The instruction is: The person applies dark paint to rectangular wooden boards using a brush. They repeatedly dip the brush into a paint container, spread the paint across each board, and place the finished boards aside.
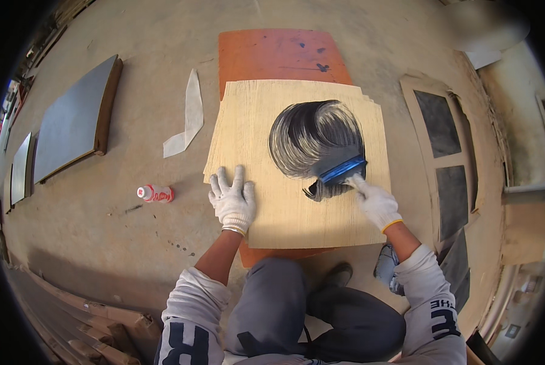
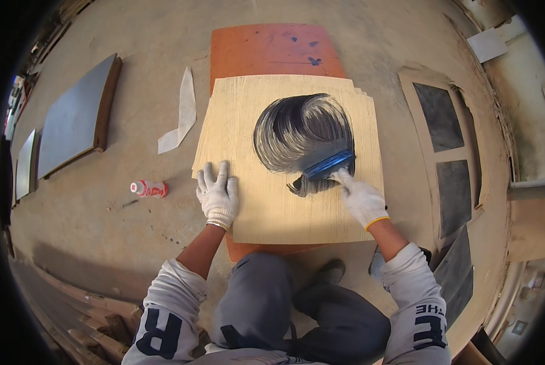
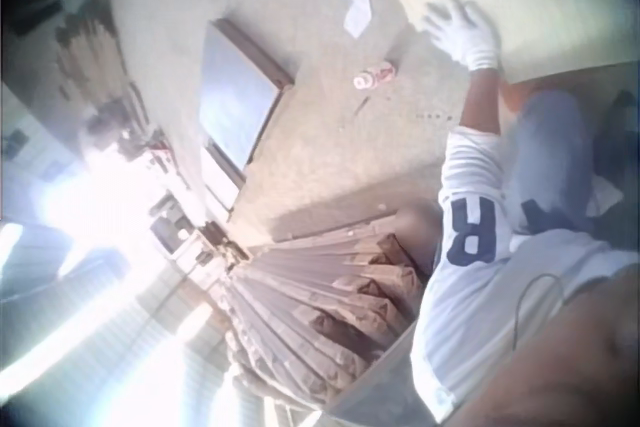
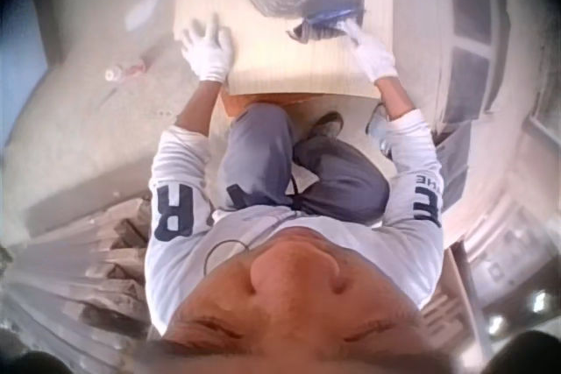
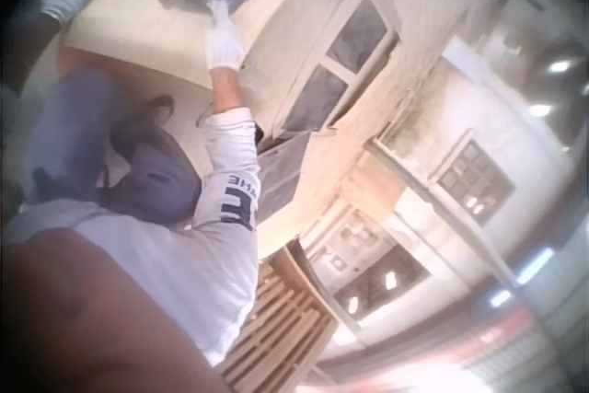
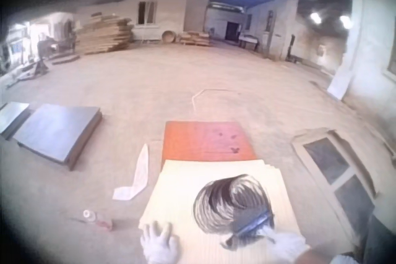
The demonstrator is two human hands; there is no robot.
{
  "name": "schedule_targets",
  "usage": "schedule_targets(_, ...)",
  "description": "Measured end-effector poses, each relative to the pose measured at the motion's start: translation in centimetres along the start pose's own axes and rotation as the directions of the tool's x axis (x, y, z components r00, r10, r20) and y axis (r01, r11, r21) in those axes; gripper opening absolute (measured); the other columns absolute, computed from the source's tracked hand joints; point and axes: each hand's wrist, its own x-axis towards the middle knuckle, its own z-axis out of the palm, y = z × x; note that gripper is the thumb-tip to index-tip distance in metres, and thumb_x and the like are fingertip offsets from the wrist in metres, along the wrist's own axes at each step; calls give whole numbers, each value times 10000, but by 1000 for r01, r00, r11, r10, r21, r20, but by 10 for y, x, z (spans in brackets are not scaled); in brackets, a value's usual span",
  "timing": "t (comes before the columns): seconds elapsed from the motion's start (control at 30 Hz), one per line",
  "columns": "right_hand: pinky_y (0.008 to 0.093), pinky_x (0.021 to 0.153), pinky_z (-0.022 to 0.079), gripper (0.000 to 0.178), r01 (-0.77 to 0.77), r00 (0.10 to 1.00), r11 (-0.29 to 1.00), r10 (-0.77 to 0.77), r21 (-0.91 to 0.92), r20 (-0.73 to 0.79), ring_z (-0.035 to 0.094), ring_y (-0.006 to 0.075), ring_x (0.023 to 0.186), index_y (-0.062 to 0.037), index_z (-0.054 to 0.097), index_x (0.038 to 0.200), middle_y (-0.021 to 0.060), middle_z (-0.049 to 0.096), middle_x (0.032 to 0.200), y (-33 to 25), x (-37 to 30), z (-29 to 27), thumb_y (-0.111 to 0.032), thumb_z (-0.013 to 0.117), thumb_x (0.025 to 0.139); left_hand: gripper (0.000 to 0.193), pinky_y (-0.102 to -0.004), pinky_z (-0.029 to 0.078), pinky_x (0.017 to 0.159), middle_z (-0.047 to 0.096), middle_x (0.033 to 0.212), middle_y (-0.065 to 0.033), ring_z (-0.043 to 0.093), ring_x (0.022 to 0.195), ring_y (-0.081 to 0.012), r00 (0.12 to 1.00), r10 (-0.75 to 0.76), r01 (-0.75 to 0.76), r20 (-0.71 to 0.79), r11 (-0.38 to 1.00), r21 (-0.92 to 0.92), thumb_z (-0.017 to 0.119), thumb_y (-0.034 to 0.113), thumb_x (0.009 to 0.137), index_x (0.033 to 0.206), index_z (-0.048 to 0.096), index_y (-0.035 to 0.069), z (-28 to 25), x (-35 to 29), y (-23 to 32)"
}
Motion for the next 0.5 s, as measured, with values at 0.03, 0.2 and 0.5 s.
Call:
schedule_targets(0.03,520,941,556,544,-38,997,999,40,28,-71,713,427,1060,-326,521,1560,210,740,1195,20,15,-8,-346,570,1018,586,-621,250,1223,331,1689,-258,270,1553,-505,1000,-4,4,-7,1000,-6,563,472,1024,1578,529,284,-1,3,2)
schedule_targets(0.2,506,995,536,471,24,938,988,30,150,-345,665,443,1170,-235,603,1481,233,695,1303,37,129,-50,-330,561,1021,578,-624,260,1216,348,1679,-253,273,1551,-500,998,49,-46,36,997,-62,560,462,1025,1572,536,276,8,7,36)
schedule_targets(0.5,521,905,558,489,41,991,996,-32,73,-128,709,425,1048,-296,556,1513,184,750,1173,38,4,13,-364,545,1030,588,-627,258,1221,361,1670,-260,286,1543,-511,999,9,-9,-30,1000,3,566,459,1009,1568,535,278,2,5,1)
